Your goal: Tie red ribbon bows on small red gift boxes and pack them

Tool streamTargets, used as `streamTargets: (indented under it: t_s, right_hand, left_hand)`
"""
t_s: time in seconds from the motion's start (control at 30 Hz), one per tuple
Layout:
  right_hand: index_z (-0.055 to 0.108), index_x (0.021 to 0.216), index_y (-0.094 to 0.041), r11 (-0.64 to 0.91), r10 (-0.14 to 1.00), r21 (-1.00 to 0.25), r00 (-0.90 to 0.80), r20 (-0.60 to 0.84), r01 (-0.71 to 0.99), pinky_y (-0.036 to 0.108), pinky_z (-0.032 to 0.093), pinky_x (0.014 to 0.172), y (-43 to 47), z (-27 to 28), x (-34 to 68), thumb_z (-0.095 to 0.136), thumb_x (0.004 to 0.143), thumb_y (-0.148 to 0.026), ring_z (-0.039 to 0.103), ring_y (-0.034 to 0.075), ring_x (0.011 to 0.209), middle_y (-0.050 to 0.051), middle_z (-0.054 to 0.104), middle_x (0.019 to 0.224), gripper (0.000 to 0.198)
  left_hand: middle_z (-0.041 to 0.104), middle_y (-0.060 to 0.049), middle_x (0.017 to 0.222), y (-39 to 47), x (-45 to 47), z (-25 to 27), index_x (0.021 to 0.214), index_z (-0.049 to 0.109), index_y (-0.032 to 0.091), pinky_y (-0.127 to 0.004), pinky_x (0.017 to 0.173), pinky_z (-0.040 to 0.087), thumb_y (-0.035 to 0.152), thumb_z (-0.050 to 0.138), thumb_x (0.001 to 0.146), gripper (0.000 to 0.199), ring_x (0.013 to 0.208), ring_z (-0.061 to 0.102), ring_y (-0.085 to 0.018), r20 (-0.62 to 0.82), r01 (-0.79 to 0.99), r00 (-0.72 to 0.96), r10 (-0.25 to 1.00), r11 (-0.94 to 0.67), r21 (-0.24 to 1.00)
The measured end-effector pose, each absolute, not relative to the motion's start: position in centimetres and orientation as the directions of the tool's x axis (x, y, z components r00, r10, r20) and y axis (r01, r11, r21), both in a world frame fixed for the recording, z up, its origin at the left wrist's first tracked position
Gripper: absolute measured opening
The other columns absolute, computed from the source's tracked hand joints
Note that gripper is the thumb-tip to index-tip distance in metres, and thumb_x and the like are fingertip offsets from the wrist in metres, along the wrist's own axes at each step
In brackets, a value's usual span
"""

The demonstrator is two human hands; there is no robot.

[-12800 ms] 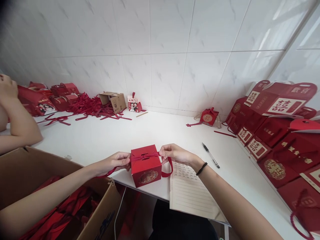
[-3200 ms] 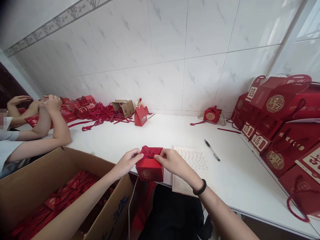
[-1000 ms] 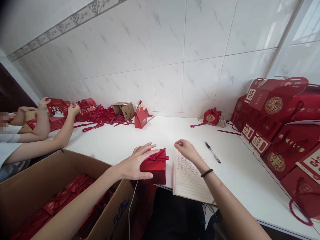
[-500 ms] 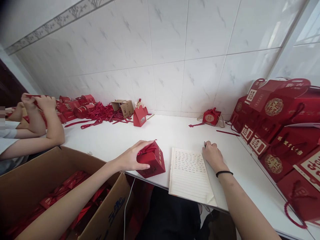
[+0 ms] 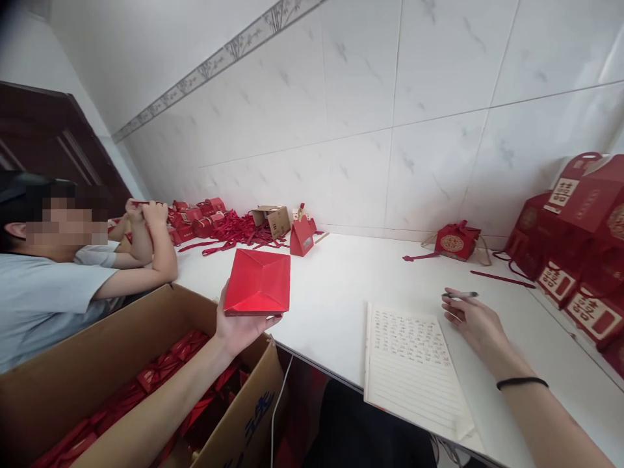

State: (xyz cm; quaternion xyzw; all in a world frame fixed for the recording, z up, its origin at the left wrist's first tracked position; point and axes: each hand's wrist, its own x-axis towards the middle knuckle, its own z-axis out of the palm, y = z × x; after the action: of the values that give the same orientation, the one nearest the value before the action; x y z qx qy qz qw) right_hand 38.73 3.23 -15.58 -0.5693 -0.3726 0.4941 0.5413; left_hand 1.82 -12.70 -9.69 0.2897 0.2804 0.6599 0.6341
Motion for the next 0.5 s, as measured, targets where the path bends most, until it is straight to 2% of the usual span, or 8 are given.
streamTargets:
  t_s: [0.07, 0.17, 0.23, 0.3, 0.43, 0.5]
  right_hand:
    - [0.057, 0.086, -0.02, -0.171, 0.957, -0.955, 0.19, -0.219, -0.24, 0.029, 0.048, 0.068, 3.4, -16.1, 38.4, 0.058, 0.066, -0.01, 0.06, 0.02, 0.082, 0.015, 0.059, 0.093, 0.023]
    - [0.056, 0.086, -0.021, -0.127, 0.968, -0.972, 0.189, -0.165, -0.198, 0.029, 0.048, 0.072, 3.3, -16.5, 38.0, 0.065, 0.068, -0.017, 0.06, 0.02, 0.089, 0.015, 0.06, 0.098, 0.02]
    - [0.05, 0.083, -0.023, -0.112, 0.956, -0.991, 0.262, -0.129, -0.08, 0.03, 0.048, 0.073, 2.7, -16.3, 37.7, 0.061, 0.072, -0.022, 0.061, 0.019, 0.083, 0.013, 0.061, 0.093, 0.016]
    - [0.043, 0.082, -0.025, -0.086, 0.95, -0.99, 0.307, -0.048, 0.11, 0.032, 0.047, 0.074, 2.0, -16.1, 37.4, 0.056, 0.075, -0.024, 0.061, 0.019, 0.074, 0.01, 0.062, 0.085, 0.015]
    - [0.045, 0.089, -0.027, 0.12, 0.972, -0.894, 0.134, 0.195, 0.433, 0.037, 0.043, 0.08, 1.6, -16.6, 37.1, 0.044, 0.079, -0.027, 0.061, 0.024, 0.079, 0.009, 0.065, 0.083, 0.01]
    - [0.049, 0.087, -0.026, 0.143, 0.978, -0.841, 0.055, 0.2, 0.522, 0.038, 0.041, 0.083, 2.2, -17.3, 37.3, 0.04, 0.08, -0.026, 0.061, 0.025, 0.086, 0.01, 0.066, 0.082, 0.011]
  left_hand:
    - [0.058, -0.011, 0.113, -13.2, 1.7, -10.4, 0.113, 0.053, 0.02, -0.042, 0.081, 0.047, 0.068, 0.047, 0.07, 0.065, 0.096, 0.056, -0.025, 0.07, -0.693, -0.02, 0.997, -0.065, 0.718]
    - [0.058, -0.01, 0.113, -13.9, 1.5, -11.3, 0.113, 0.053, 0.021, -0.039, 0.078, 0.047, 0.063, 0.048, 0.072, 0.059, 0.093, 0.056, -0.024, 0.104, -0.713, -0.023, 0.994, -0.09, 0.696]
    - [0.056, -0.009, 0.116, -14.2, 1.6, -11.6, 0.113, 0.053, 0.021, -0.038, 0.076, 0.048, 0.059, 0.049, 0.073, 0.055, 0.091, 0.056, -0.023, 0.113, -0.725, -0.018, 0.993, -0.09, 0.682]
    - [0.054, -0.009, 0.121, -14.4, 1.8, -11.8, 0.117, 0.051, 0.022, -0.038, 0.076, 0.048, 0.059, 0.049, 0.074, 0.057, 0.089, 0.057, -0.022, 0.113, -0.735, -0.004, 0.994, -0.079, 0.674]
    - [0.054, -0.01, 0.122, -14.8, 2.7, -12.0, 0.124, 0.047, 0.023, -0.038, 0.076, 0.048, 0.061, 0.05, 0.074, 0.062, 0.092, 0.057, -0.024, 0.11, -0.742, 0.036, 0.993, -0.047, 0.668]
    - [0.056, -0.012, 0.118, -15.0, 3.3, -12.1, 0.124, 0.048, 0.022, -0.041, 0.077, 0.048, 0.061, 0.052, 0.073, 0.064, 0.098, 0.055, -0.028, 0.099, -0.743, 0.051, 0.994, -0.028, 0.669]
